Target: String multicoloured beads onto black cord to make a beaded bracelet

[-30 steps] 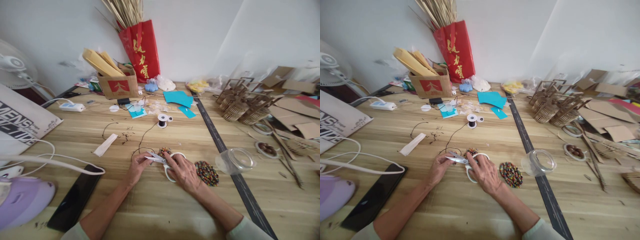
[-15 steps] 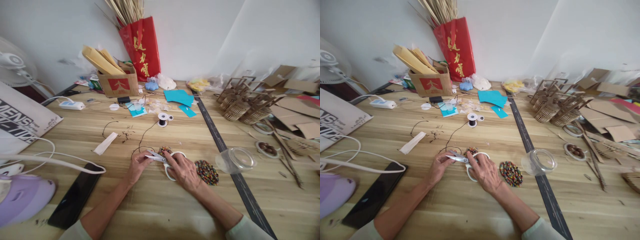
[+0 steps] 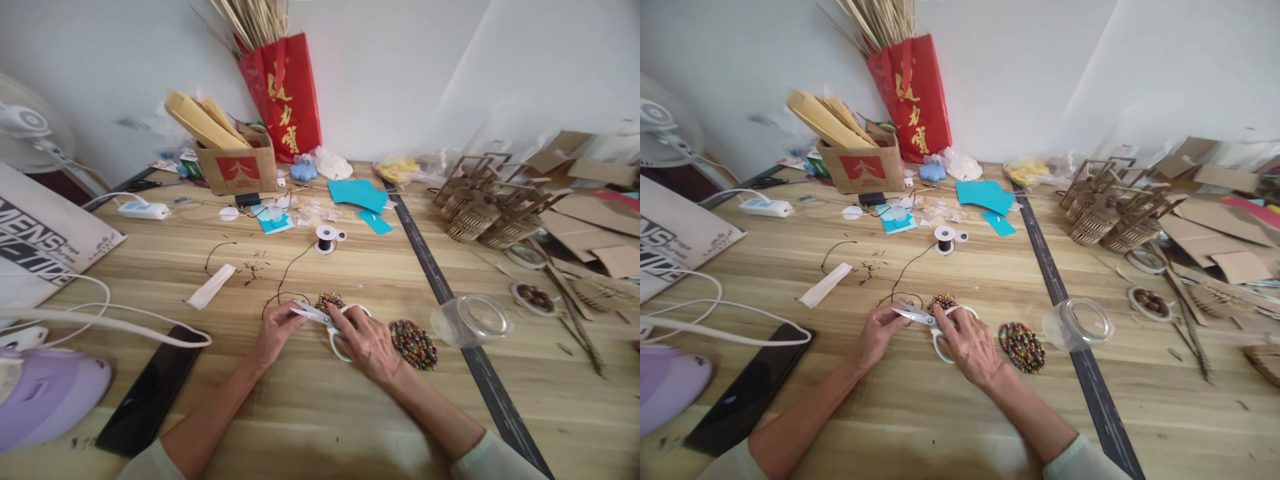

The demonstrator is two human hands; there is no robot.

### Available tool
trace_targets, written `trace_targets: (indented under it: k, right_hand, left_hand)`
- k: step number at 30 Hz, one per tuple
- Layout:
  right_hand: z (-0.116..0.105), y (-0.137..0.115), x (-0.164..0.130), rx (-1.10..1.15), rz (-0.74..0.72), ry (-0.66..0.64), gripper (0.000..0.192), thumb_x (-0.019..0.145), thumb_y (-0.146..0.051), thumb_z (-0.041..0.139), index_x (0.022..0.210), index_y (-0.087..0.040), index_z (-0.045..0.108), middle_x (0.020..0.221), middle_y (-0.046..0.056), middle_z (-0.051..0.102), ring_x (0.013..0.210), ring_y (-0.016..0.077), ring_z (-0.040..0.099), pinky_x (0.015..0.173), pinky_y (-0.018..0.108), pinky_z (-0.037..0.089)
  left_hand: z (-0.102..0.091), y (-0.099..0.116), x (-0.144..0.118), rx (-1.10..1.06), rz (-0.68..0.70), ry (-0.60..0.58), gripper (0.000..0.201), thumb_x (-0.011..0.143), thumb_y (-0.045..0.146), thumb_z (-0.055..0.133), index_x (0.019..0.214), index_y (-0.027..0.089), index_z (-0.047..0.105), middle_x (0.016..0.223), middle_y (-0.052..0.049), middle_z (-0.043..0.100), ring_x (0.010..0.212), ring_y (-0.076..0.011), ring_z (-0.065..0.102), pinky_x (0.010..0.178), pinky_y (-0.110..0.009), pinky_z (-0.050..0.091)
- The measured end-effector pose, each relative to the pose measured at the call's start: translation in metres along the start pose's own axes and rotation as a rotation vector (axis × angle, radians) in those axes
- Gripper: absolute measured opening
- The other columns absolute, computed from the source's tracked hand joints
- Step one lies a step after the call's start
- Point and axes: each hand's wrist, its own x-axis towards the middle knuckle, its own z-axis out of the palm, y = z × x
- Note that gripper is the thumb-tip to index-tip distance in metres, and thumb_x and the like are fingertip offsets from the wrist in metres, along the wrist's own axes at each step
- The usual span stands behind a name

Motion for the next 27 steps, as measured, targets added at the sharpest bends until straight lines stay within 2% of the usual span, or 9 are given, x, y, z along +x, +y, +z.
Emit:
trace_targets:
  k: [8, 14, 27]
  right_hand:
    - [-0.0014, -0.0019, 0.0006, 0.01, 0.015, -0.004, 0.047, 0.09, -0.028, 0.055, 0.134, -0.016, 0.049, 0.091, 0.007, 0.06, 0.079, 0.0189, 0.057, 0.065, 0.027, 0.047]
    - [-0.0017, -0.0014, 0.0017, -0.004, 0.018, 0.009, 0.045, 0.088, -0.024, 0.055, 0.132, -0.016, 0.052, 0.089, 0.007, 0.06, 0.077, 0.0184, 0.057, 0.063, 0.026, 0.046]
    - [-0.0005, -0.001, 0.0018, -0.028, 0.016, 0.038, 0.042, 0.087, -0.021, 0.055, 0.128, -0.017, 0.054, 0.086, 0.005, 0.062, 0.073, 0.0163, 0.057, 0.06, 0.025, 0.042]
  left_hand:
    - [-0.0012, -0.0064, 0.0016, -0.06, 0.067, 0.046, 0.004, 0.069, 0.019, 0.074, 0.072, 0.017, 0.072, 0.076, -0.002, 0.067, 0.072, -0.015, 0.059, 0.062, -0.022, 0.045]
    - [0.0014, -0.0022, 0.0014, -0.031, 0.084, 0.074, 0.005, 0.068, 0.016, 0.073, 0.073, 0.017, 0.072, 0.078, -0.003, 0.068, 0.077, -0.0165, 0.061, 0.069, -0.024, 0.048]
    - [0.0033, 0.0029, 0.0007, 0.031, 0.097, 0.079, 0.003, 0.07, 0.019, 0.071, 0.069, 0.017, 0.069, 0.073, -0.002, 0.064, 0.075, -0.0164, 0.059, 0.07, -0.025, 0.047]
